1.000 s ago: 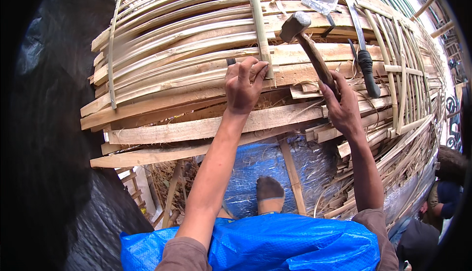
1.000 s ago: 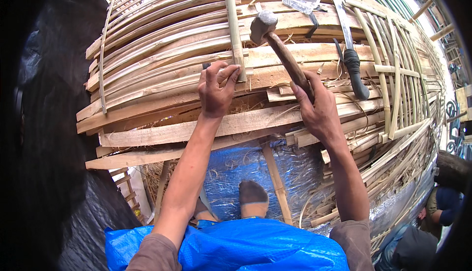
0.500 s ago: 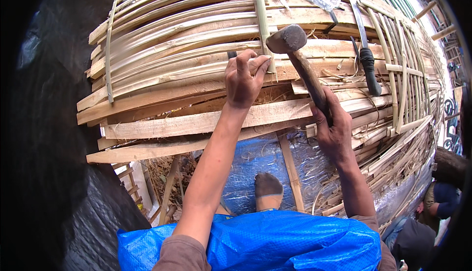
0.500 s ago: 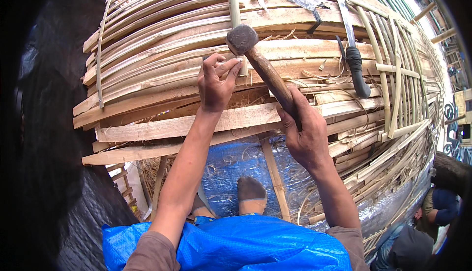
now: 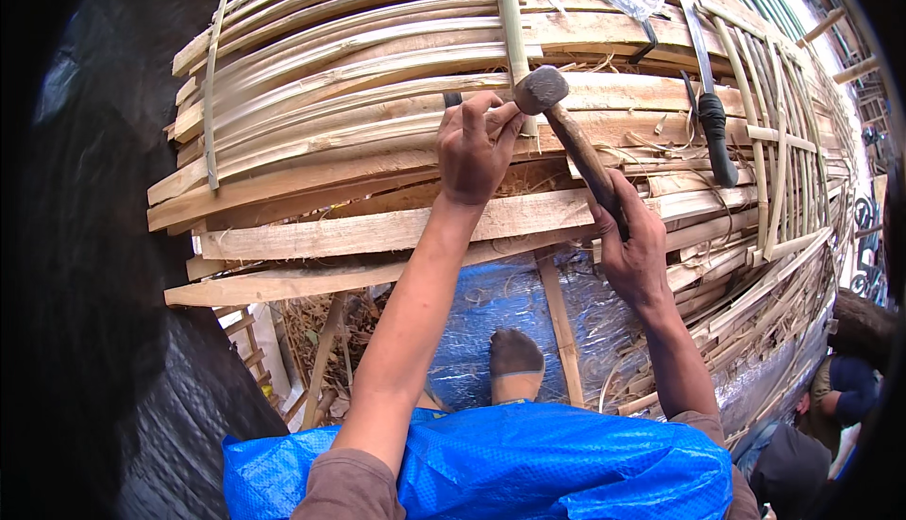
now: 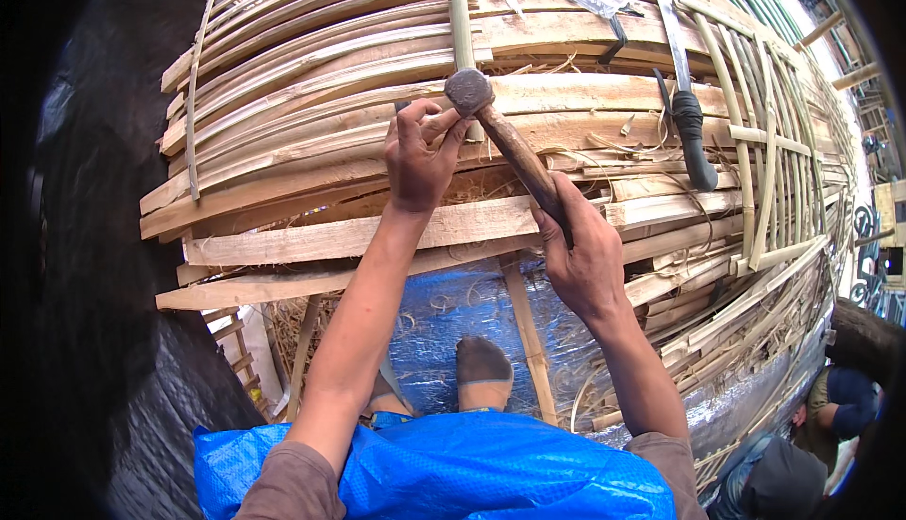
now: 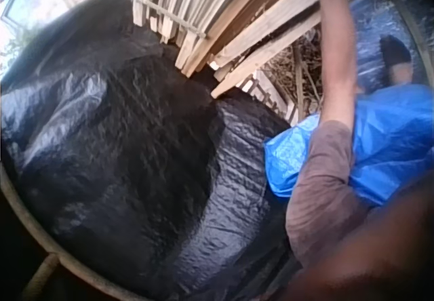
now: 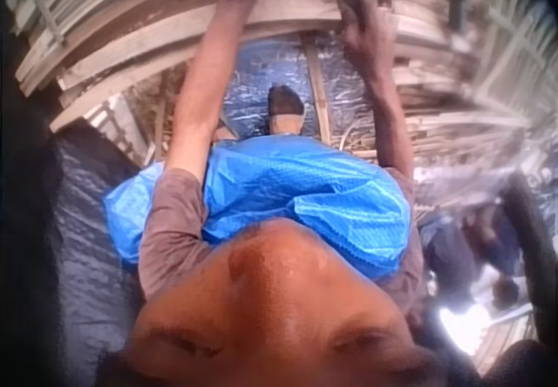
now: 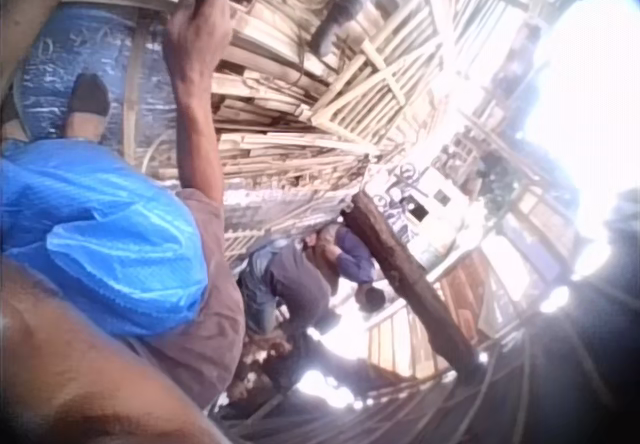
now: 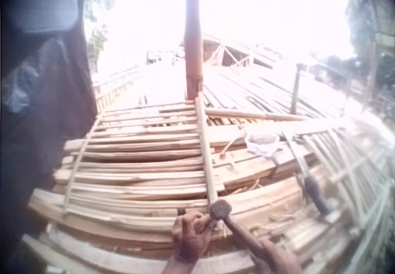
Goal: The person assembles a bamboo structure by hammering a bamboo slat onto a frame and then positioning another lattice-like bamboo piece onto the structure.
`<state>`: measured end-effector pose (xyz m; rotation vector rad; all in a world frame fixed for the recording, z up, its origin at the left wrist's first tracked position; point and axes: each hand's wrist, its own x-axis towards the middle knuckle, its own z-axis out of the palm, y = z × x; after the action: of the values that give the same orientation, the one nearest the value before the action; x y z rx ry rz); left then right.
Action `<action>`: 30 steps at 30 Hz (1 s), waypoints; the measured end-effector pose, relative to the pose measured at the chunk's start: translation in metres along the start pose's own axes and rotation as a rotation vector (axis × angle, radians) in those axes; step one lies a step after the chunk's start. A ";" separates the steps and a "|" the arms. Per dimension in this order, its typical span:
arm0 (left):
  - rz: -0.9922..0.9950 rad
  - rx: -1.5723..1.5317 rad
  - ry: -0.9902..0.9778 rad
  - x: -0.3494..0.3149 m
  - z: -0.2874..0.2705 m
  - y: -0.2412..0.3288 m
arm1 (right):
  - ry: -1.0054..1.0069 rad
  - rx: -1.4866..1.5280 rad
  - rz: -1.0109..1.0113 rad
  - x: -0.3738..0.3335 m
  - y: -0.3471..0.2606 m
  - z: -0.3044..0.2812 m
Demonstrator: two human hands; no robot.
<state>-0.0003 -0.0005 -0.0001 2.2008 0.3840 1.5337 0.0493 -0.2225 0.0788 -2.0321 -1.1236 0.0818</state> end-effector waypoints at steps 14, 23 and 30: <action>0.014 0.019 0.020 0.004 -0.002 0.000 | -0.006 0.019 0.073 -0.002 -0.014 -0.005; -0.006 0.019 -0.001 0.002 0.000 0.004 | 0.024 0.029 0.045 -0.006 -0.015 -0.003; 0.020 0.029 0.024 0.000 -0.001 -0.004 | -0.004 0.109 0.108 -0.001 -0.030 -0.015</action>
<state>-0.0009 0.0033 -0.0015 2.2163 0.3952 1.5763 0.0343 -0.2233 0.1089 -1.9950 -0.9894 0.1972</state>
